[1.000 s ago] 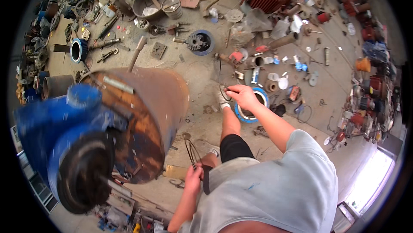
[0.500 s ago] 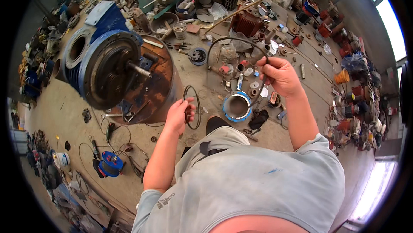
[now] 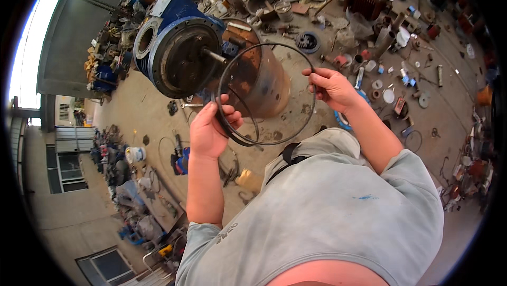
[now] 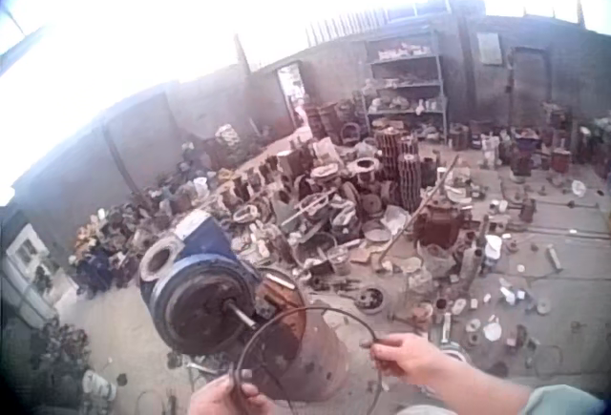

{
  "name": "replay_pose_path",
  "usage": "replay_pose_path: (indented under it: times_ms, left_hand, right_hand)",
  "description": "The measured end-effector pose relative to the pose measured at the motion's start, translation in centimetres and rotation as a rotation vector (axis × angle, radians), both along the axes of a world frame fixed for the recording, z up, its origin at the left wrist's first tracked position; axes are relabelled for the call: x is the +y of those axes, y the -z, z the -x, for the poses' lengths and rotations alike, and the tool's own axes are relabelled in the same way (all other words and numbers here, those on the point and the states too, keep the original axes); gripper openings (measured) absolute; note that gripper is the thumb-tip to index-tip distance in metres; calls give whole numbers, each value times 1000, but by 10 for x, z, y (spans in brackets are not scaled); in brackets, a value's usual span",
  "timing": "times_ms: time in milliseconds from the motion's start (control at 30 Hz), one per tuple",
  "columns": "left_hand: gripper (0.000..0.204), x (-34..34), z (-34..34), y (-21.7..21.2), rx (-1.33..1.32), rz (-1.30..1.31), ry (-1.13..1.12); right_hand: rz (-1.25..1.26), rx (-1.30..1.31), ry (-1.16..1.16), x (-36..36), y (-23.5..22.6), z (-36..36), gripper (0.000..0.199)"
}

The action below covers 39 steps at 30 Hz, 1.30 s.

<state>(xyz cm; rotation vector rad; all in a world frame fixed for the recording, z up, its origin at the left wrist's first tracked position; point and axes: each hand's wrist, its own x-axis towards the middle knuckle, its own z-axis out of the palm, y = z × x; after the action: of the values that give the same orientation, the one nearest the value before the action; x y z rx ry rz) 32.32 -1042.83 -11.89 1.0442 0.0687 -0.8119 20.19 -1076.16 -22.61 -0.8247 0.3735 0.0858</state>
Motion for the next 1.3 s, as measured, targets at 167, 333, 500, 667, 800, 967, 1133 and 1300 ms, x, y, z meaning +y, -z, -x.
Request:
replay_pose_path:
  times_ms: [167,333,500,667,800,967,1133,1300]
  left_hand:
    - [34,-4,33,-40,-17,-98,-72]
    - [28,-4,51,-68,86,-15,-134]
    - [33,-6,83,-95,138,47,-176]
    - [33,1,104,-109,151,23,-173]
    - [35,6,116,-119,129,-20,-212]
    - [35,11,121,-125,117,-19,-234]
    - [34,13,122,-128,109,-17,-233]
    - [34,12,122,-127,122,-14,-236]
  right_hand:
    - [-146,34,-172,43,63,-6,28]
    - [-196,104,-337,101,101,-10,22]
    - [-173,135,-481,147,103,-9,33]
    - [-133,89,-664,165,96,-1,45]
    - [-153,76,-712,175,95,1,42]
    - [-151,102,-708,183,92,1,41]
    - [-152,93,-756,184,92,-3,45]
    - [-197,107,-761,183,93,-3,42]
